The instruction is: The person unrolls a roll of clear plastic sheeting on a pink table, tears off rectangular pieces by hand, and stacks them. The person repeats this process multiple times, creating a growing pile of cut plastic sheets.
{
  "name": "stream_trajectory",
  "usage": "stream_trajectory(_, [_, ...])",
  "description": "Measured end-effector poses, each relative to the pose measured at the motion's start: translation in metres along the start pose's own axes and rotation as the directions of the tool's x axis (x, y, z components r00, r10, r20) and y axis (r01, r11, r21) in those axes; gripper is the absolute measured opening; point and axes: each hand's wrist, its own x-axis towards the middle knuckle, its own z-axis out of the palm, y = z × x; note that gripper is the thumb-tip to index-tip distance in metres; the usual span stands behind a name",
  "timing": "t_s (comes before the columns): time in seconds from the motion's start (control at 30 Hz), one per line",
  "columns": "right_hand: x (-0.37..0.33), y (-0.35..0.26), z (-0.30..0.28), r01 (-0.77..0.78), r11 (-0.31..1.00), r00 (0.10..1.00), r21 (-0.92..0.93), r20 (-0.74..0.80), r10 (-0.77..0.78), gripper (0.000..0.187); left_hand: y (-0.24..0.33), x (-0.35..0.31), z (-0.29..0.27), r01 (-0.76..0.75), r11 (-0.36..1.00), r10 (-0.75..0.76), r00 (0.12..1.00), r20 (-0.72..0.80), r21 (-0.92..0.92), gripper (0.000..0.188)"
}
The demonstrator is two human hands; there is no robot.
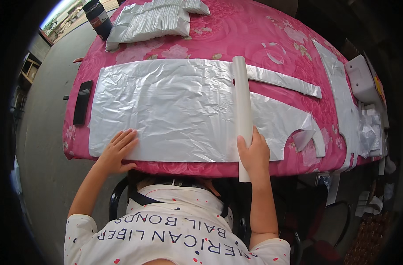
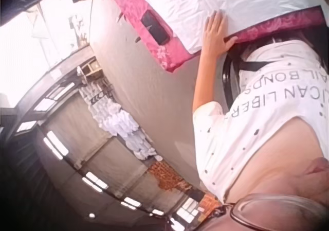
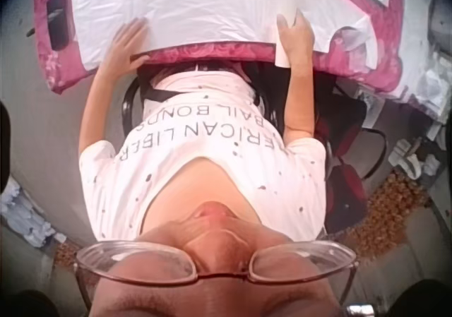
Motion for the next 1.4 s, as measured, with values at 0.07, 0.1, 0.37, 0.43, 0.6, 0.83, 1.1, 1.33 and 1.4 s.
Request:
stream_trajectory(0.07, [0.000,0.001,0.005,0.003,1.000,0.999,-0.025,-0.037,-0.004,0.055,-0.007,-0.008,-0.001,-0.017,0.999,0.016,1.000,0.019,0.049,0.064])
stream_trajectory(0.1, [-0.001,0.001,0.005,-0.014,1.000,0.999,-0.020,-0.035,0.013,0.055,-0.014,-0.009,0.003,-0.040,0.996,0.038,0.999,0.027,0.081,0.063])
stream_trajectory(0.37, [-0.001,-0.015,0.012,-0.058,0.998,0.997,0.018,-0.040,0.059,0.055,-0.036,-0.003,-0.001,-0.014,0.975,0.014,1.000,0.000,0.223,0.063])
stream_trajectory(0.43, [0.001,-0.009,0.015,-0.045,0.999,0.998,0.028,-0.047,0.046,0.056,-0.031,-0.006,-0.002,-0.003,0.971,-0.001,1.000,0.018,0.240,0.070])
stream_trajectory(0.6, [0.001,-0.006,0.013,-0.030,0.998,0.999,0.052,-0.043,0.032,0.059,-0.025,-0.012,0.005,0.021,0.963,-0.032,0.999,0.036,0.268,0.083])
stream_trajectory(0.83, [-0.026,-0.034,0.002,0.052,0.977,0.992,0.206,0.103,-0.074,0.071,-0.021,-0.011,-0.008,0.031,0.983,-0.040,0.998,0.046,0.182,0.082])
stream_trajectory(1.1, [-0.057,-0.065,0.030,0.262,0.958,0.880,0.113,0.379,-0.286,0.081,-0.064,0.009,-0.017,0.295,0.943,-0.265,0.946,-0.187,0.154,0.066])
stream_trajectory(1.33, [-0.040,-0.036,0.003,0.215,0.977,0.932,0.010,0.296,-0.208,0.078,-0.141,0.030,-0.018,0.509,0.843,-0.465,0.852,-0.240,0.173,0.064])
stream_trajectory(1.4, [-0.038,-0.021,-0.012,0.112,0.994,0.958,0.016,0.262,-0.113,0.078,-0.135,0.049,-0.026,0.538,0.825,-0.495,0.836,-0.235,0.176,0.067])
